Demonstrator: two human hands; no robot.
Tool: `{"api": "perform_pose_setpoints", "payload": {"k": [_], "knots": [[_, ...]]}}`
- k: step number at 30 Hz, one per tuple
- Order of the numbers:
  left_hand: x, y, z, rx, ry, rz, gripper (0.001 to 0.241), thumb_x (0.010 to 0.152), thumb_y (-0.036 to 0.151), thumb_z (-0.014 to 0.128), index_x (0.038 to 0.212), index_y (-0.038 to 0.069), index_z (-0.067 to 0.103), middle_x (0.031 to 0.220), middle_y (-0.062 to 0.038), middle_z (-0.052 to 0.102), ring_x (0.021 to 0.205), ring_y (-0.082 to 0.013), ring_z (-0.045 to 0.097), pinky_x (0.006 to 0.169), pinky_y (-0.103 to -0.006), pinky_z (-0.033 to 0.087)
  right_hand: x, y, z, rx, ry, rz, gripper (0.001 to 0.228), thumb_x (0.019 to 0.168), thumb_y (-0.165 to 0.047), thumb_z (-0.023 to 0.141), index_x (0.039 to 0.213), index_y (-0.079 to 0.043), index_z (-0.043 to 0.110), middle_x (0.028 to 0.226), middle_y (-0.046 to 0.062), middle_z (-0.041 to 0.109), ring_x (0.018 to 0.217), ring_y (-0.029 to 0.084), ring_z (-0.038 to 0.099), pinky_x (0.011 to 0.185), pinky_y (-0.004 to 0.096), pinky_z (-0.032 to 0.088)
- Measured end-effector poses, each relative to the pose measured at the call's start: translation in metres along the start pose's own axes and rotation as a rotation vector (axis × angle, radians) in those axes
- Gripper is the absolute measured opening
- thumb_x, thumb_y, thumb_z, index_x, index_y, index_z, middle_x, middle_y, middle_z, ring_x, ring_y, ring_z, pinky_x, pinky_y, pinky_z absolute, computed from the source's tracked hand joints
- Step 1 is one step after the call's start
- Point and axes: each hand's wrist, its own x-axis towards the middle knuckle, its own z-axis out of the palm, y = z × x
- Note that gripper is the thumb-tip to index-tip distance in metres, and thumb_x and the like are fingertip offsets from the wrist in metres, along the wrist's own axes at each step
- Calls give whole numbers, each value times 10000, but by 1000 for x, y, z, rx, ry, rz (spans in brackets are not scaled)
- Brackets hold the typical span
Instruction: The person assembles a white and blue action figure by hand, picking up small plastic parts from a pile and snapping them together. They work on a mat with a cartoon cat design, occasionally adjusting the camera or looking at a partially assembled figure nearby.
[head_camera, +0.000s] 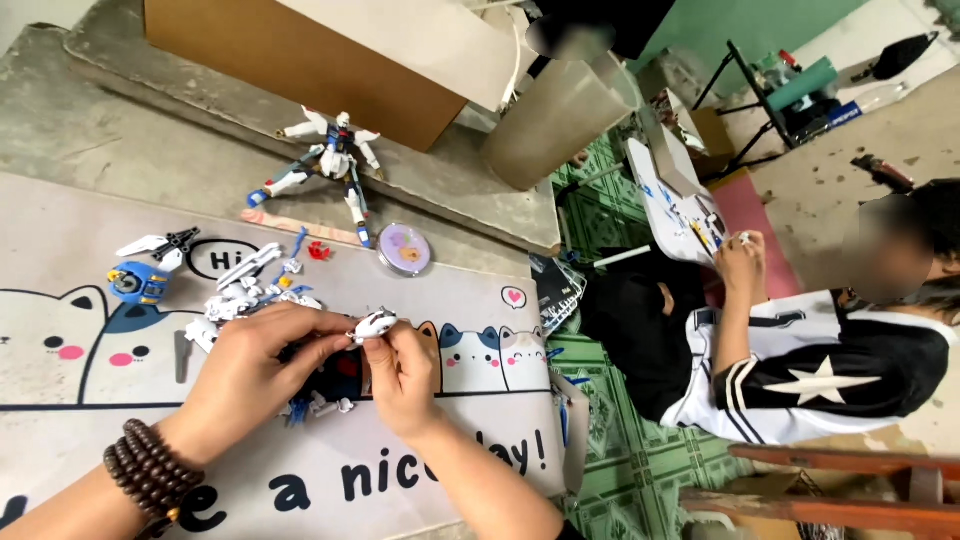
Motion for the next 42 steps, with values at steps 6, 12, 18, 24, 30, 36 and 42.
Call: {"api": "perform_pose_setpoints", "payload": {"k": [6,12,18,24,30,36,42], "knots": [[0,1,0,-38,14,4,134,800,181,649,909,122,699,835,13,726,763,-140,665,737,-272,499,-1,-1,2,11,17,1,211,971,-200,470,914,-13,549,771,65,576,668,171,538,620,277,437],[-1,-4,1,17,-11,29,127,794,202,656,899,136,686,820,27,716,780,-147,645,730,-282,495,-2,0,3,1,17,-26,221,975,-207,461,931,-12,555,814,86,565,718,195,555,663,288,445],[0,-3,-1,-7,-50,29,108,815,196,637,896,130,665,798,13,706,750,-157,643,712,-288,500,-14,17,3,-146,40,-70,214,964,-202,468,945,-23,583,901,95,580,949,229,563,828,325,458],[-1,-4,1,-118,-46,-97,113,803,209,653,882,136,686,828,28,707,798,-123,633,767,-257,472,-5,2,2,-85,31,-55,208,964,-190,462,947,-11,567,908,106,562,792,215,578,708,298,457],[0,3,-1,-153,-43,-125,102,800,177,655,880,119,681,854,18,708,805,-115,652,765,-253,490,-12,5,7,66,86,85,184,974,-191,448,968,-31,539,859,73,550,768,161,522,699,278,439],[7,18,-8,-180,0,-164,47,758,102,695,797,93,720,681,-86,711,718,-245,664,697,-358,543,-8,7,10,120,110,28,117,963,-99,447,914,-42,537,798,41,570,741,88,550,700,270,453],[6,15,-6,-184,11,-128,43,772,125,690,802,99,707,672,-79,695,706,-247,659,675,-359,533,1,-5,10,105,140,10,150,959,-115,495,837,-41,542,697,50,559,665,86,495,642,254,429]]}}
